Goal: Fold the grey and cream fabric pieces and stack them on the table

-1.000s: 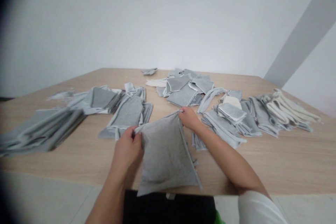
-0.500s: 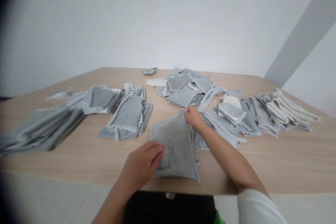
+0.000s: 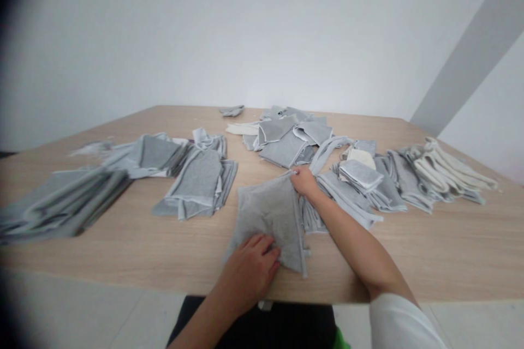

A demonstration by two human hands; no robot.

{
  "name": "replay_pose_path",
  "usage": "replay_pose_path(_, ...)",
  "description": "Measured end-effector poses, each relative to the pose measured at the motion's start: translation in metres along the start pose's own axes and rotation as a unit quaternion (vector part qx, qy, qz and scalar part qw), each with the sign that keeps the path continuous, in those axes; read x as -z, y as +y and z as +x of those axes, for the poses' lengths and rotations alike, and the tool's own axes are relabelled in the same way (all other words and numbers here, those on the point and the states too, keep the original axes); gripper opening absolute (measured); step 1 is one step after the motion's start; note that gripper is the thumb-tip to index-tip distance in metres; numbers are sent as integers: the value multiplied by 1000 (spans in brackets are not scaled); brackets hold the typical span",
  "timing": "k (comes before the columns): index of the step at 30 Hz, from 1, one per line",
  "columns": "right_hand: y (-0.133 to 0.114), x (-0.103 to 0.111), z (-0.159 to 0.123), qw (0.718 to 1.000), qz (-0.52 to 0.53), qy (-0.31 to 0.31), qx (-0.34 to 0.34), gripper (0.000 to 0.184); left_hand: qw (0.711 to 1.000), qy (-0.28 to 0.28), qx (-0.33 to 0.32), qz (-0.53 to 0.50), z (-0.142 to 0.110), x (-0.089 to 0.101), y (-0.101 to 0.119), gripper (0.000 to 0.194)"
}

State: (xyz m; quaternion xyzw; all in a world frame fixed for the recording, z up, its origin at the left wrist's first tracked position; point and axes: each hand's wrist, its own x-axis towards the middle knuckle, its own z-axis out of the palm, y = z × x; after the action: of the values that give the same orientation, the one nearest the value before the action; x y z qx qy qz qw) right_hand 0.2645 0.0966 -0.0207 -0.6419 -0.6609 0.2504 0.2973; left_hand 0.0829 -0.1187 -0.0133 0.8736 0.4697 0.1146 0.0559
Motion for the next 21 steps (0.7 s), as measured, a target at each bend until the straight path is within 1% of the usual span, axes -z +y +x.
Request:
replay_pose_path(6,-7,1,-7,999,29,13,21,22,1000,8,0,-5,-1,-16,7,35)
replay_pose_path(11,-20,10,-14,995,55,2,87,25,1000,11,0,-11,-5,-22,4,40)
replay_pose_path(16,-37,32,-28,979,89,-48,180,13,1000,2,8,-24,-6,-21,4,42)
replay_pose_path(21,-58,54,-55,944,103,-132,284,7,999,-7,19,-36,-5,-23,4,42)
